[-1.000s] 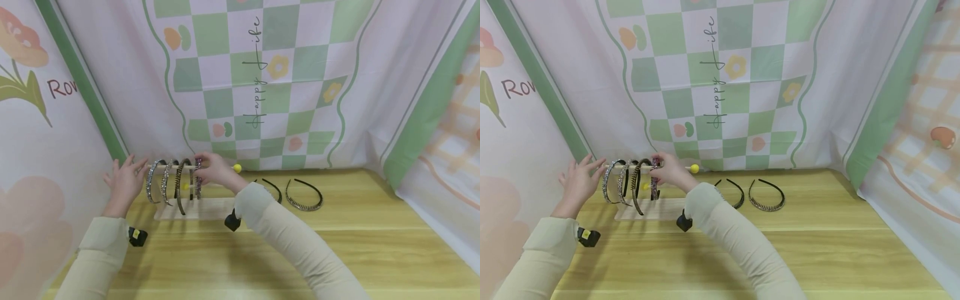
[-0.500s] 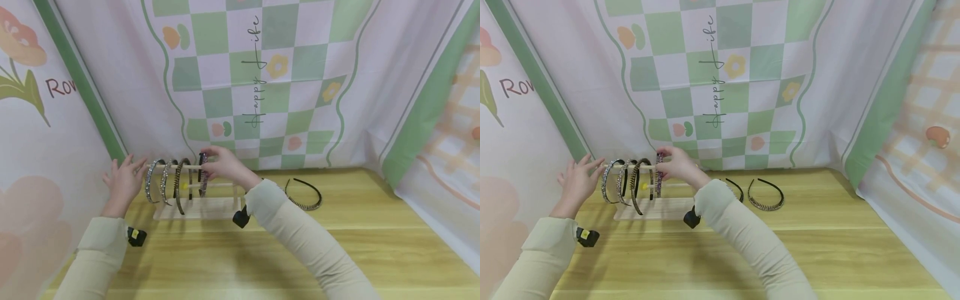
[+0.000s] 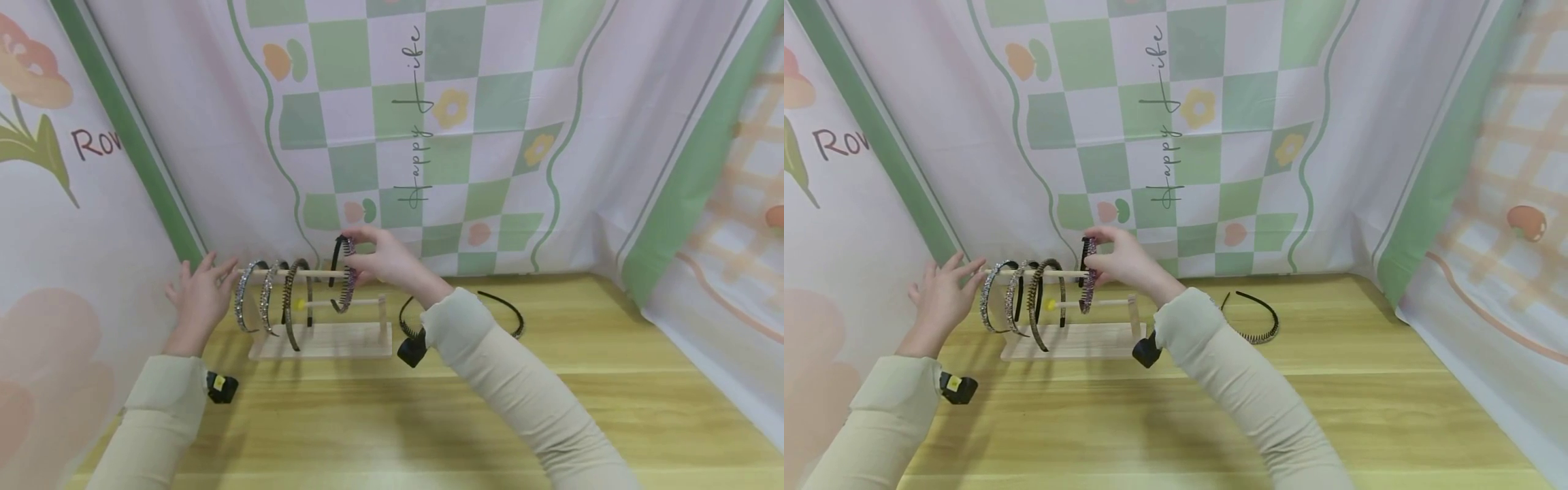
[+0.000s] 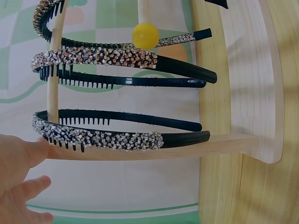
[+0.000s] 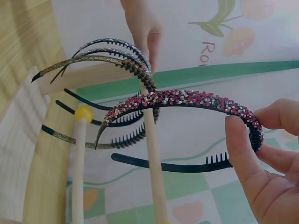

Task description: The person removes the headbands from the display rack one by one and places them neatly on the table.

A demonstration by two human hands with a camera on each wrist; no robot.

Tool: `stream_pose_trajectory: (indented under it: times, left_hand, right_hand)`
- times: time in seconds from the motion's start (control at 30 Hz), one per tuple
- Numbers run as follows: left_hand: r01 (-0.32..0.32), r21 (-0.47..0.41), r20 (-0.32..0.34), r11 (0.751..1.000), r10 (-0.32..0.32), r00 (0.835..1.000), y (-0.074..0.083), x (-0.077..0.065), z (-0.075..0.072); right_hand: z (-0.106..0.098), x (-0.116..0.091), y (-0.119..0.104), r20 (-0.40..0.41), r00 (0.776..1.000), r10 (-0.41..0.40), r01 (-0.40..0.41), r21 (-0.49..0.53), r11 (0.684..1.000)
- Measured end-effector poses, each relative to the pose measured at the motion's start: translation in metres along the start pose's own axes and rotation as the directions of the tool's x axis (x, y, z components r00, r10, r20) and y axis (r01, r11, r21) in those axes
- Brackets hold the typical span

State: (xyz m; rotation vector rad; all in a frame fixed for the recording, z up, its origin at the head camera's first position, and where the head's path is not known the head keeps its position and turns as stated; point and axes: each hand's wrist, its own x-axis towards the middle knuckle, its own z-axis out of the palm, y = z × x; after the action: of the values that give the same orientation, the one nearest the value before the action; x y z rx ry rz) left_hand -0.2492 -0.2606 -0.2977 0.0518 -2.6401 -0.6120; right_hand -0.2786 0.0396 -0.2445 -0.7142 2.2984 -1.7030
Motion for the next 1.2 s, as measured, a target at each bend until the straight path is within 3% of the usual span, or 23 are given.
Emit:
stream_pose_trajectory:
  times: [0.6,0.9,1.2]
  left_hand:
    - [-0.01,-0.003,0.0,1.0,0.01,1.0,0.0,-0.001,0.0]
    - [-0.007,-0.001,0.005,1.0,0.007,1.0,0.001,-0.002,-0.002]
    - [-0.002,-0.005,0.011,1.0,0.002,1.0,0.001,-0.001,-0.001]
  right_hand:
    - [-0.038,-0.019,0.0,-0.107,0.994,-0.02,0.015,-0.049,0.999]
    - [-0.054,-0.028,0.003,-0.124,0.992,-0.023,0.023,0.001,1.0]
    - [-0.071,-0.038,0.013,-0.141,0.99,-0.021,0.017,-0.031,0.999]
